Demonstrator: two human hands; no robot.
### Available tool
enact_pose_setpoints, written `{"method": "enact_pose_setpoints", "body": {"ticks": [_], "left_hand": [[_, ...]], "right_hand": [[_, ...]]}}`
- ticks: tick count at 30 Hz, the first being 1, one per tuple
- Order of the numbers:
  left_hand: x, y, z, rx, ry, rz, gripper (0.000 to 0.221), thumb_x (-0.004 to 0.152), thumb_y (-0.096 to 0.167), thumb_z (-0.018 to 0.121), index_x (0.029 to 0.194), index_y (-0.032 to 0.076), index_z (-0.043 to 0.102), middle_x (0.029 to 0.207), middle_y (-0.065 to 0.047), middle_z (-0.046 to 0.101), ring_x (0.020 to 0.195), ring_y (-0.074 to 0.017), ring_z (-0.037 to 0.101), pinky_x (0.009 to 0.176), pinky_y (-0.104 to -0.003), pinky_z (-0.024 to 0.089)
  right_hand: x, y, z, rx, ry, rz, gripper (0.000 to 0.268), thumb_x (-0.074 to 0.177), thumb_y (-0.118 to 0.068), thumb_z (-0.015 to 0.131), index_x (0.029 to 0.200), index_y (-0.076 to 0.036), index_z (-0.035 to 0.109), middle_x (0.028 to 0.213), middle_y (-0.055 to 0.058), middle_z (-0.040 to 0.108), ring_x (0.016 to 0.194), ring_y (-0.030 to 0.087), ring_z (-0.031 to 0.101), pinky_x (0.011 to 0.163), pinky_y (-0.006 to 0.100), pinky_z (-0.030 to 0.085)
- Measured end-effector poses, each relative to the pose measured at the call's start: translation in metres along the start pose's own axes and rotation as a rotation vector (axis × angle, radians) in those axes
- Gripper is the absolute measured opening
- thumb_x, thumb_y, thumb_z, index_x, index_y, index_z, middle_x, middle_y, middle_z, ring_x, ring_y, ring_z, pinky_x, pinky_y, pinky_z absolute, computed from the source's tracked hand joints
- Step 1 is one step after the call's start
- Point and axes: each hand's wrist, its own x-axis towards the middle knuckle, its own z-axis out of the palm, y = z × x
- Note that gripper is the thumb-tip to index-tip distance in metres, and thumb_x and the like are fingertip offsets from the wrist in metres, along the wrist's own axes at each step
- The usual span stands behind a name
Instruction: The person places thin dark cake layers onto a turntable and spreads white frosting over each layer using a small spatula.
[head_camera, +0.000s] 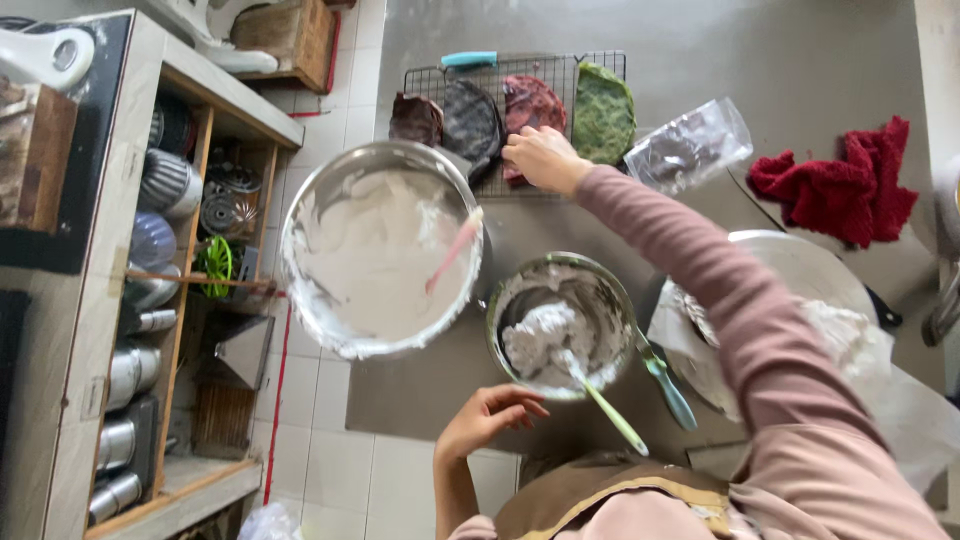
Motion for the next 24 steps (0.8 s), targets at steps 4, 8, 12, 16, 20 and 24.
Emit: {"method": "enact_pose_setpoints", "body": {"ticks": [4, 8, 12, 16, 20, 24], "left_hand": [[0.011, 0.001, -0.018, 0.011, -0.022, -0.065, 0.036, 0.098, 0.017, 0.060, 0.131, 0.006, 0.068, 0.114, -0.005, 0.077, 0.093, -0.0101, 0.068, 0.081, -0.026, 0.054], [0.016, 0.002, -0.036, -0.044, -0.042, -0.095, 0.036, 0.099, 0.016, 0.062, 0.132, 0.005, 0.067, 0.115, -0.006, 0.076, 0.094, -0.0108, 0.068, 0.086, -0.027, 0.054], [0.022, 0.005, -0.048, -0.066, -0.053, -0.092, 0.037, 0.098, 0.015, 0.061, 0.133, 0.005, 0.067, 0.113, -0.007, 0.076, 0.095, -0.0118, 0.069, 0.088, -0.028, 0.055], [0.029, 0.007, -0.055, -0.090, -0.057, -0.087, 0.038, 0.098, 0.016, 0.061, 0.134, 0.005, 0.066, 0.114, -0.007, 0.076, 0.096, -0.0120, 0.070, 0.090, -0.028, 0.055], [0.034, 0.004, -0.057, -0.075, -0.074, -0.096, 0.039, 0.098, 0.017, 0.061, 0.135, 0.005, 0.065, 0.115, -0.008, 0.076, 0.098, -0.0118, 0.069, 0.089, -0.028, 0.053], [0.038, 0.001, -0.054, -0.149, -0.099, -0.020, 0.041, 0.099, 0.019, 0.062, 0.138, 0.004, 0.063, 0.119, -0.009, 0.075, 0.099, -0.0123, 0.068, 0.094, -0.029, 0.054]], "right_hand": [[0.052, 0.018, 0.053, -0.045, 0.181, -0.055, 0.029, 0.076, -0.009, 0.065, 0.103, -0.014, 0.071, 0.108, 0.001, 0.069, 0.107, 0.022, 0.064, 0.085, 0.038, 0.049], [0.077, 0.031, 0.091, -0.009, 0.165, -0.161, 0.017, 0.086, -0.009, 0.064, 0.101, -0.012, 0.070, 0.106, 0.003, 0.068, 0.106, 0.021, 0.066, 0.091, 0.036, 0.052], [0.083, 0.042, 0.104, 0.042, 0.024, -0.172, 0.019, 0.086, -0.007, 0.061, 0.101, -0.010, 0.072, 0.111, 0.004, 0.070, 0.102, 0.026, 0.069, 0.088, 0.038, 0.055], [0.087, 0.052, 0.100, 0.213, 0.035, -0.199, 0.027, 0.083, -0.001, 0.059, 0.105, -0.007, 0.073, 0.121, 0.008, 0.071, 0.100, 0.030, 0.071, 0.082, 0.042, 0.056], [0.092, 0.048, 0.090, 0.218, -0.092, -0.105, 0.024, 0.087, -0.003, 0.060, 0.107, -0.006, 0.072, 0.111, 0.011, 0.071, 0.098, 0.034, 0.070, 0.084, 0.044, 0.055], [0.108, 0.050, 0.082, 0.396, 0.057, -0.030, 0.013, 0.092, -0.003, 0.062, 0.099, -0.005, 0.072, 0.101, 0.013, 0.073, 0.089, 0.031, 0.069, 0.080, 0.043, 0.056]]}}
